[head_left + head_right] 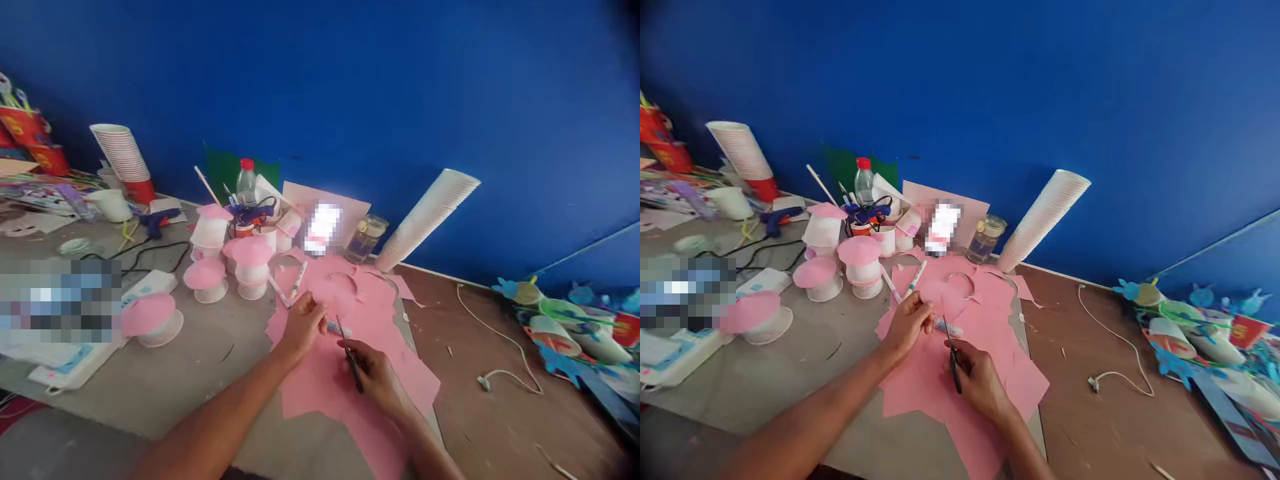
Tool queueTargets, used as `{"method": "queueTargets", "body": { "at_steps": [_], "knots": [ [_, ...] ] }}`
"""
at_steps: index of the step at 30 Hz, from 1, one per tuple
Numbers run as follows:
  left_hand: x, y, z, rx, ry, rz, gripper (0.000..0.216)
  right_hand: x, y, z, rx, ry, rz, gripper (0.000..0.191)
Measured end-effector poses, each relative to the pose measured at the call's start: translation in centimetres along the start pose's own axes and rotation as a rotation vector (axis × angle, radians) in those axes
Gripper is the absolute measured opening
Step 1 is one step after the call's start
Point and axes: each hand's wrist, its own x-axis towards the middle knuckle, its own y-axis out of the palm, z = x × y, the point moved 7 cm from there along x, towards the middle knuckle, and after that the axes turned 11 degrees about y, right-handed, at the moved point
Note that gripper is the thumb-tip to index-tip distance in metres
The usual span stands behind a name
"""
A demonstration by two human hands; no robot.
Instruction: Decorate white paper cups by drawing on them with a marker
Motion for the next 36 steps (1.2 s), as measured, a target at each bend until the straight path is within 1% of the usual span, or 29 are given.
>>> {"method": "queueTargets", "body": {
  "at_steps": [2,5,7,9,11,14,16,19,21,23,24,27,28,29,31,33,36],
  "knots": [
    [0.3,-0.5,-0.2,-0.026,0.007,-0.038,0.031,-0.6,-1.3,0.1,-0.012,-0.017,-0.004,0.040],
    [0.6,-1.0,-0.5,-0.077,0.008,-0.063,0.031,-1.0,-3.5,0.1,-0.042,-0.039,-0.070,0.041],
    [0.6,-1.1,-0.6,-0.109,0.006,-0.054,0.030,-1.0,-5.0,0.0,-0.088,-0.043,-0.157,0.043],
    [0.5,-1.0,-0.8,-0.125,-0.007,-0.015,0.029,-0.7,-6.6,-0.3,-0.196,-0.025,-0.310,0.046],
    [0.3,-0.7,-0.8,-0.126,-0.022,0.034,0.029,-0.4,-7.7,-0.7,-0.350,0.005,-0.447,0.043],
    [0.1,-0.2,-0.8,-0.108,-0.030,0.086,0.030,0.1,-8.3,-1.2,-0.549,0.032,-0.561,0.042],
    [0.1,-0.1,-0.8,-0.097,-0.032,0.095,0.030,0.2,-8.4,-1.5,-0.648,0.052,-0.603,0.044],
    [0.1,0.1,-0.9,-0.082,-0.036,0.105,0.030,0.0,-8.5,-1.6,-0.697,0.067,-0.641,0.043],
    [0.0,0.3,-0.8,-0.066,-0.039,0.117,0.030,-0.3,-8.6,-1.1,-0.605,0.016,-0.680,0.041],
    [-0.2,0.5,-0.7,-0.052,-0.048,0.139,0.030,-0.6,-8.6,-0.4,-0.379,-0.059,-0.679,0.038],
    [-0.3,0.6,-0.6,-0.047,-0.057,0.155,0.030,-0.7,-8.4,-0.1,-0.221,-0.090,-0.642,0.038],
    [-0.9,1.2,-0.1,-0.001,-0.099,0.234,0.031,0.2,-6.3,0.2,0.281,-0.062,-0.336,0.043],
    [-1.1,1.4,0.1,0.028,-0.114,0.268,0.030,0.3,-5.4,0.5,0.392,-0.064,-0.238,0.041],
    [-1.3,1.6,0.3,0.064,-0.128,0.302,0.030,0.5,-4.5,0.9,0.453,-0.052,-0.142,0.037],
    [-1.5,1.9,0.5,0.141,-0.136,0.359,0.030,0.6,-3.4,1.2,0.573,-0.020,-0.058,0.033],
    [-1.6,2.0,0.7,0.217,-0.121,0.377,0.031,0.8,-3.1,1.0,0.666,0.022,-0.045,0.031],
    [-1.4,1.7,1.1,0.308,-0.096,0.345,0.035,1.0,-3.3,0.3,0.763,0.069,-0.076,0.028]
  ]
}}
